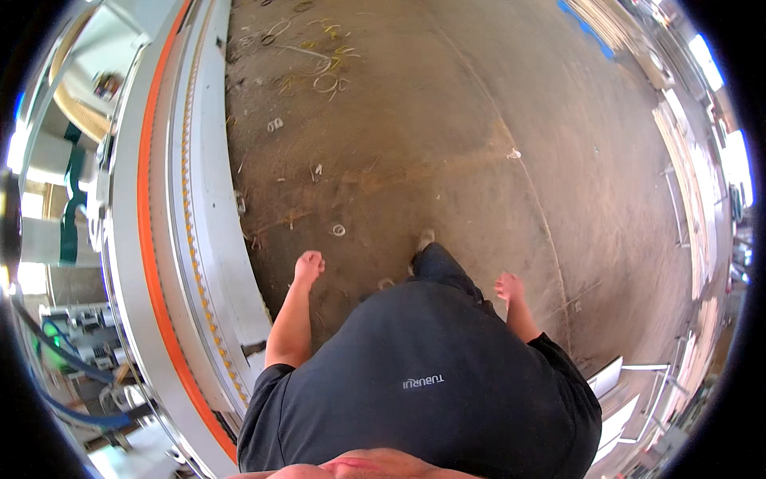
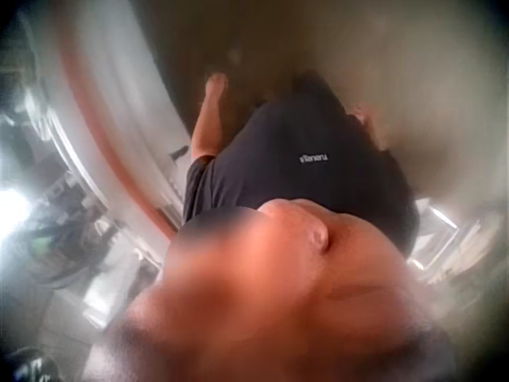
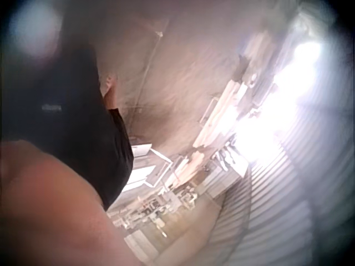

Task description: The person applies adhesive edge banding to the edges of white rectangular panels in a workshop. They position the panels on a machine, apply the strip, and use a tool to smooth it down. Another person assists by handing over panels and operating the machine.

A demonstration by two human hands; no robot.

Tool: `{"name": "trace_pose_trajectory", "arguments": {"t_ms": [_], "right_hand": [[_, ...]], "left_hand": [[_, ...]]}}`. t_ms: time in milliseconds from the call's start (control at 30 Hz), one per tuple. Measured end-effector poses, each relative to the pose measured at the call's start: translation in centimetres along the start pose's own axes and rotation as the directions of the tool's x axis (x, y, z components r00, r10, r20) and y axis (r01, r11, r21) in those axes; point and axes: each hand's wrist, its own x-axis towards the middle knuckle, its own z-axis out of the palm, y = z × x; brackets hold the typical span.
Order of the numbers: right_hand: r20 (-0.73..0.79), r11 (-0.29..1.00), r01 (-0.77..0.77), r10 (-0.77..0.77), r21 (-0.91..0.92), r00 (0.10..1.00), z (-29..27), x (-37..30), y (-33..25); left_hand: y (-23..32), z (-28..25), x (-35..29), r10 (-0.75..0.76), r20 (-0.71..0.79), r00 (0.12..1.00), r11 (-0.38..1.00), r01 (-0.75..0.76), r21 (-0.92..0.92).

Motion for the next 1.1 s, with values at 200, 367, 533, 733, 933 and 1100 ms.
{"name": "trace_pose_trajectory", "arguments": {"t_ms": [200, 367, 533, 733, 933, 1100], "right_hand": [[0.479, 0.505, 0.633, -0.414, -0.587, 0.774, 4.7, 11.0, -1.6], [0.581, 0.385, 0.609, -0.201, -0.693, 0.789, 11.4, 18.2, -18.6], [0.547, 0.082, 0.68, -0.53, -0.728, 0.649, 10.1, 30.8, -38.1], [0.199, 0.922, 0.335, -0.298, -0.192, 0.934, 20.8, 31.2, -67.0], [0.352, 0.745, 0.439, -0.287, -0.503, 0.891, 29.7, 36.8, -76.3], [0.874, 0.183, 0.954, -0.387, -0.239, 0.294, 31.0, 40.1, -80.6]], "left_hand": [[17.6, 7.5, 14.4, 0.132, 0.117, 0.984, 0.989, -0.139, 0.05], [16.1, 9.4, 21.2, -0.06, 0.312, 0.948, 0.931, -0.059, 0.36], [19.7, 12.4, 25.2, 0.032, 0.46, 0.887, 0.6, -0.385, 0.701], [28.4, 14.0, 32.9, -0.25, 0.174, 0.953, 0.942, 0.197, 0.273], [31.5, 11.6, 51.6, -0.221, 0.358, 0.907, 0.883, 0.03, 0.468], [43.8, 10.6, 71.4, -0.084, 0.191, 0.978, 0.767, -0.059, 0.639]]}}
